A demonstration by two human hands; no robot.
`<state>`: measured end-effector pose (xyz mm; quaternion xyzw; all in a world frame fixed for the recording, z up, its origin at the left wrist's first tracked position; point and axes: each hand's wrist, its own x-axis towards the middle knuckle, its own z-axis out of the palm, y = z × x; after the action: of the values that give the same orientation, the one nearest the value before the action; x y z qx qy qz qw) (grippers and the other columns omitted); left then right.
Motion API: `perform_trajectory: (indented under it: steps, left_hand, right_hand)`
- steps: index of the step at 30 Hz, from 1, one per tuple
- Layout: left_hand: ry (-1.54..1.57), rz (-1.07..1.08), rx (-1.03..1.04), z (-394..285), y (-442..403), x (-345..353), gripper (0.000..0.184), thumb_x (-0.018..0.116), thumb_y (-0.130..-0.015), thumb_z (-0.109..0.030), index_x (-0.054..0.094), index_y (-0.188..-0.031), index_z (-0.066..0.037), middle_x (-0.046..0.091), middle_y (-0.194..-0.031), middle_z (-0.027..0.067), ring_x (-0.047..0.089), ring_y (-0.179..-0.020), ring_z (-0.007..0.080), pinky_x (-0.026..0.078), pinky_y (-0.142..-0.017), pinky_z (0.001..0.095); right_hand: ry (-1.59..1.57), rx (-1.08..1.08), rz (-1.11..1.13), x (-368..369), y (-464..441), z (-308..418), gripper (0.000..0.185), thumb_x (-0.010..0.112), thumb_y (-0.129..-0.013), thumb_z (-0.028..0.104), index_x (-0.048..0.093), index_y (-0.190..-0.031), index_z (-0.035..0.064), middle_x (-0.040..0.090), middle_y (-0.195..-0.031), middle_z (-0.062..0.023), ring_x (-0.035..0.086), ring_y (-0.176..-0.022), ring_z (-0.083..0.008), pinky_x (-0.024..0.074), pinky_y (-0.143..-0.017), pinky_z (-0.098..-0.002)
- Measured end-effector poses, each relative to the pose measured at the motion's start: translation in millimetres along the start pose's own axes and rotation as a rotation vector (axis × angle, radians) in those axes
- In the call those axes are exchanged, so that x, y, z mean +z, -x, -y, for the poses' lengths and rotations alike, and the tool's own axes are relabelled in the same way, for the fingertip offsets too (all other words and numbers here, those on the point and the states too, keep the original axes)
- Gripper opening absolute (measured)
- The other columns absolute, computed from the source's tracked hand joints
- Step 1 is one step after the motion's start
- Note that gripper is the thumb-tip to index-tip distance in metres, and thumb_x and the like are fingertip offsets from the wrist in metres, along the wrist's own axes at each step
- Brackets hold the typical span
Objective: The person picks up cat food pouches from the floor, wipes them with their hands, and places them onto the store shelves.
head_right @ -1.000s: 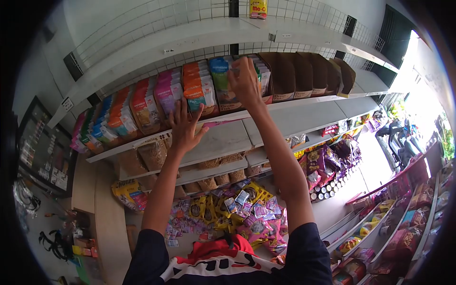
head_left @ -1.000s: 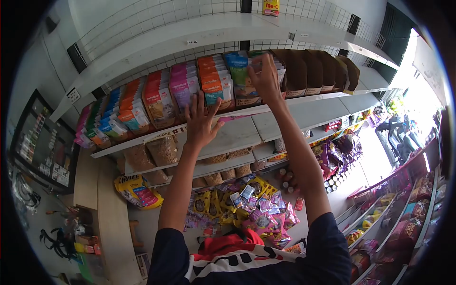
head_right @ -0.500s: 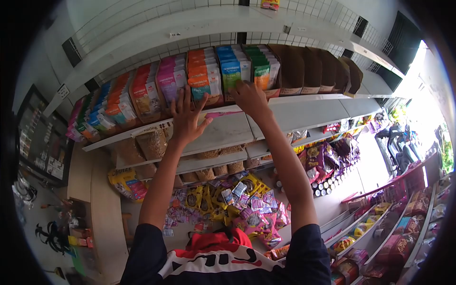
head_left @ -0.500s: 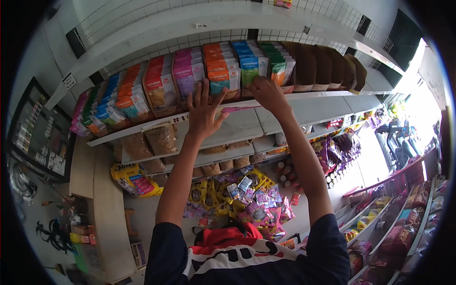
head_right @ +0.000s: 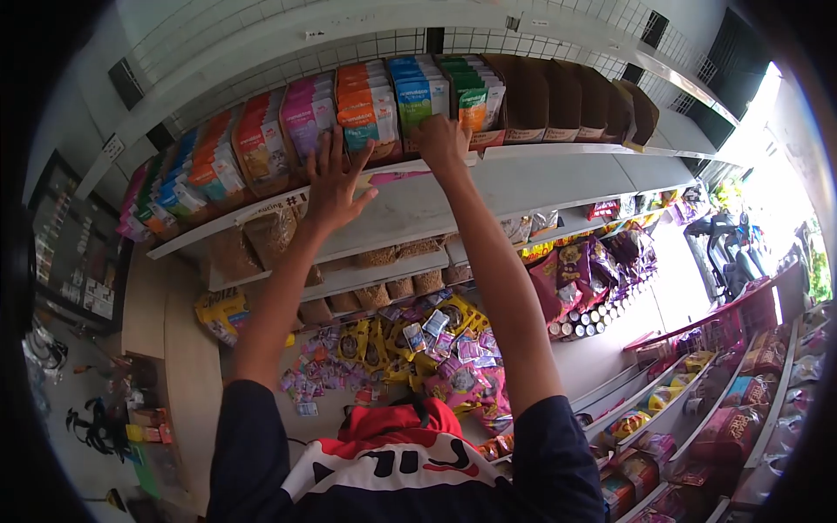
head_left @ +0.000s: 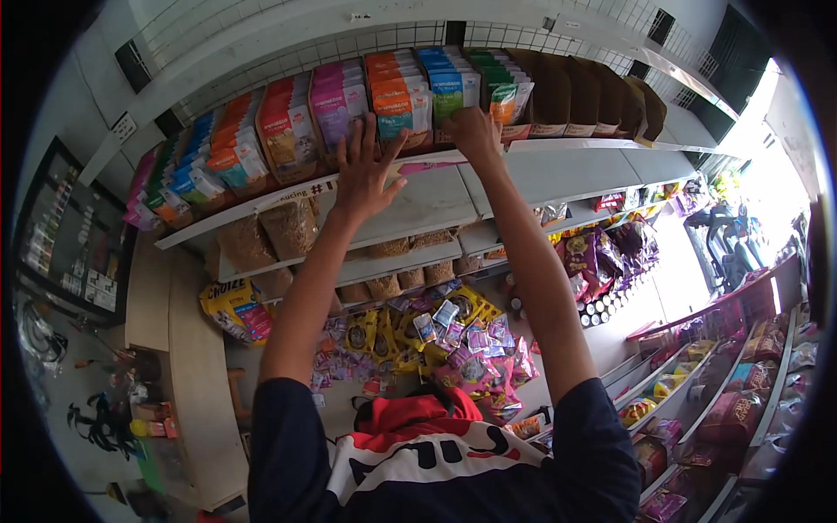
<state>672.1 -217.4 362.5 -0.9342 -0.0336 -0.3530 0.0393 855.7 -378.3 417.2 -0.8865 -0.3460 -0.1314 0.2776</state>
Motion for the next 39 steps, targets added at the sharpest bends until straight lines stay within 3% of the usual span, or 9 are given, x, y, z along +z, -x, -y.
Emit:
perform_trajectory:
  steps: [5,14,20,24,25,27,31,35,39]
  left_hand:
    - [0.065,0.073,0.028,-2.1,13.6,-23.1,0.095,0.075,-0.084,-0.038,0.013,-0.156,-0.036,-0.005,-0.162,0.0196,0.003,-0.148,0.0433,0.009,-0.115,0.0634]
    - [0.292,0.043,-0.030,-28.4,111.2,-110.8,0.069,0.070,-0.088,-0.028,0.038,-0.150,-0.025,-0.005,-0.161,0.0212,0.000,-0.148,0.0455,0.010,-0.115,0.0617]
    - [0.576,0.174,-0.512,-12.0,241.0,-146.1,0.049,0.068,-0.091,-0.031,0.055,-0.137,-0.017,0.011,-0.161,0.0157,0.011,-0.149,0.0375,0.025,-0.112,0.0544]
    - [0.987,-0.212,-1.097,-26.8,361.4,-127.9,0.037,0.065,-0.093,-0.028,0.058,-0.122,-0.006,0.046,-0.144,0.0094,0.048,-0.129,0.0226,0.043,-0.101,0.0397]
    - [0.979,-0.216,-1.131,-36.4,389.8,-130.0,0.037,0.065,-0.093,-0.028,0.058,-0.122,-0.006,0.046,-0.144,0.0094,0.048,-0.129,0.0226,0.043,-0.101,0.0397]
    - [1.010,-0.275,-1.651,-56.8,424.5,-144.5,0.031,0.063,-0.094,-0.026,0.058,-0.119,-0.008,0.053,-0.133,0.0049,0.053,-0.120,0.0183,0.045,-0.095,0.0352]
    - [0.719,-0.456,-1.959,-65.6,478.4,-147.1,0.026,0.063,-0.095,-0.017,0.058,-0.115,-0.002,0.061,-0.110,0.0043,0.060,-0.099,0.0173,0.050,-0.082,0.0345]
    - [0.697,-0.481,-1.962,-5.0,528.0,-158.0,0.029,0.065,-0.093,-0.020,0.058,-0.116,-0.005,0.056,-0.120,0.0103,0.057,-0.106,0.0216,0.047,-0.090,0.0385]
    - [0.436,-0.044,-1.856,84.3,568.9,-163.4,0.033,0.067,-0.091,-0.024,0.058,-0.118,-0.006,0.043,-0.135,0.0178,0.045,-0.125,0.0280,0.036,-0.105,0.0441]
  right_hand:
    - [0.050,0.180,-0.118,3.0,-8.5,9.1,0.024,0.068,-0.081,0.033,0.075,-0.085,0.0104,0.070,-0.091,-0.0203,0.067,-0.094,-0.0387,0.0519,-0.082,-0.0485]
    - [-0.191,-0.011,-0.118,17.7,12.6,-10.4,0.036,0.073,-0.079,0.037,0.072,-0.093,0.0031,0.071,-0.092,-0.0185,0.068,-0.087,-0.0346,0.0515,-0.073,-0.0437]
    - [-0.481,-0.222,-0.783,33.6,66.4,4.0,0.011,0.069,-0.090,0.009,0.066,-0.097,0.0019,0.067,-0.094,-0.0079,0.063,-0.085,-0.0186,0.0505,-0.074,-0.0334]
    - [-0.959,0.177,-0.699,67.4,139.4,10.2,0.014,0.066,-0.092,0.011,0.065,-0.099,-0.0010,0.066,-0.096,-0.0069,0.061,-0.088,-0.0153,0.0496,-0.080,-0.0308]
    - [-0.857,0.235,-0.662,85.6,160.8,2.7,0.013,0.066,-0.092,0.011,0.065,-0.098,-0.0007,0.066,-0.095,-0.0064,0.061,-0.087,-0.0143,0.0497,-0.079,-0.0307]
    - [-0.753,0.286,-0.579,129.2,208.0,-2.2,0.012,0.065,-0.092,0.010,0.065,-0.098,-0.0005,0.066,-0.094,-0.0059,0.060,-0.086,-0.0133,0.0499,-0.078,-0.0306]
    - [-0.903,0.437,-0.361,202.7,268.6,46.9,0.013,0.065,-0.092,0.012,0.064,-0.094,-0.0004,0.065,-0.088,-0.0056,0.058,-0.079,-0.0121,0.0488,-0.072,-0.0290]
    - [-0.968,0.350,-0.167,254.9,303.3,137.3,0.013,0.065,-0.091,0.013,0.064,-0.093,-0.0002,0.065,-0.085,-0.0056,0.058,-0.076,-0.0115,0.0479,-0.070,-0.0285]
    - [-0.816,0.230,0.151,293.5,320.1,241.4,0.013,0.065,-0.091,0.012,0.063,-0.094,0.0004,0.066,-0.086,-0.0063,0.060,-0.078,-0.0117,0.0484,-0.070,-0.0283]
